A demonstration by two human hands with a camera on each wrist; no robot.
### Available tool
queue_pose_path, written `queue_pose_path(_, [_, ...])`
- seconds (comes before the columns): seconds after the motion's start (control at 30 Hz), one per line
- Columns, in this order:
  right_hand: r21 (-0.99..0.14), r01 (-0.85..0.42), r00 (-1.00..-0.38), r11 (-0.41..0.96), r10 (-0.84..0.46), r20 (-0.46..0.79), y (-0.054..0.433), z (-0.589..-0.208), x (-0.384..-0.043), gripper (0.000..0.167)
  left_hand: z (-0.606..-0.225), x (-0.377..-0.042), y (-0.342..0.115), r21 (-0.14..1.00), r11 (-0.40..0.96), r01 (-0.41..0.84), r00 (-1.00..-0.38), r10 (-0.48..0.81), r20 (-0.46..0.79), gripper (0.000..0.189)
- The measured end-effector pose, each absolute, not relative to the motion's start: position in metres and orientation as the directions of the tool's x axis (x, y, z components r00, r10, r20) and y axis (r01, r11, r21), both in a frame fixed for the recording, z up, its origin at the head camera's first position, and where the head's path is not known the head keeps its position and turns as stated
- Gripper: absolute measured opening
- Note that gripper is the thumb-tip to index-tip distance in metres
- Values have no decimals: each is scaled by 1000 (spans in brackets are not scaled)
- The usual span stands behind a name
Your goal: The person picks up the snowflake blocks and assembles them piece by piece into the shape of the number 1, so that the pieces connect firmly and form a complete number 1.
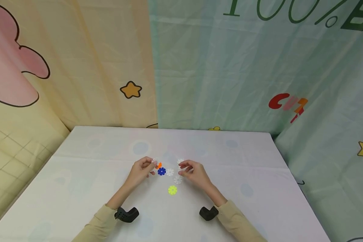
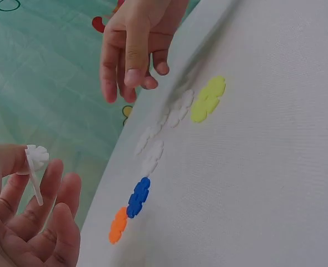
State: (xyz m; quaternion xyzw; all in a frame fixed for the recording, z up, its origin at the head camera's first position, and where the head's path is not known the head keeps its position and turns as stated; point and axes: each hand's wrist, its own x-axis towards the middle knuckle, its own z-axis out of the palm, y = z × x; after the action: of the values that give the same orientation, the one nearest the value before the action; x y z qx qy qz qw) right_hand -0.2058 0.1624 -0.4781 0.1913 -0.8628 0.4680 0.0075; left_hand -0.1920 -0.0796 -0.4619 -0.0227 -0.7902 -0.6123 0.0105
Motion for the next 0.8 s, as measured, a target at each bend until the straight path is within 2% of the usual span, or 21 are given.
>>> queue_pose_path(0.27, [-769,-293,-915,568,-400,54,161,-484,-202,30,-461,-191,-80,966,250,72,-997,55,60,24])
queue_pose_path(0.53, [-704,-306,-914,641,-404,29,155,-485,-197,30,-423,-169,-73,972,222,83,-995,79,67,20])
queue_pose_path(0.8, [-670,-318,-910,670,-414,18,150,-480,-198,21,-432,-175,-68,969,234,75,-995,76,59,17])
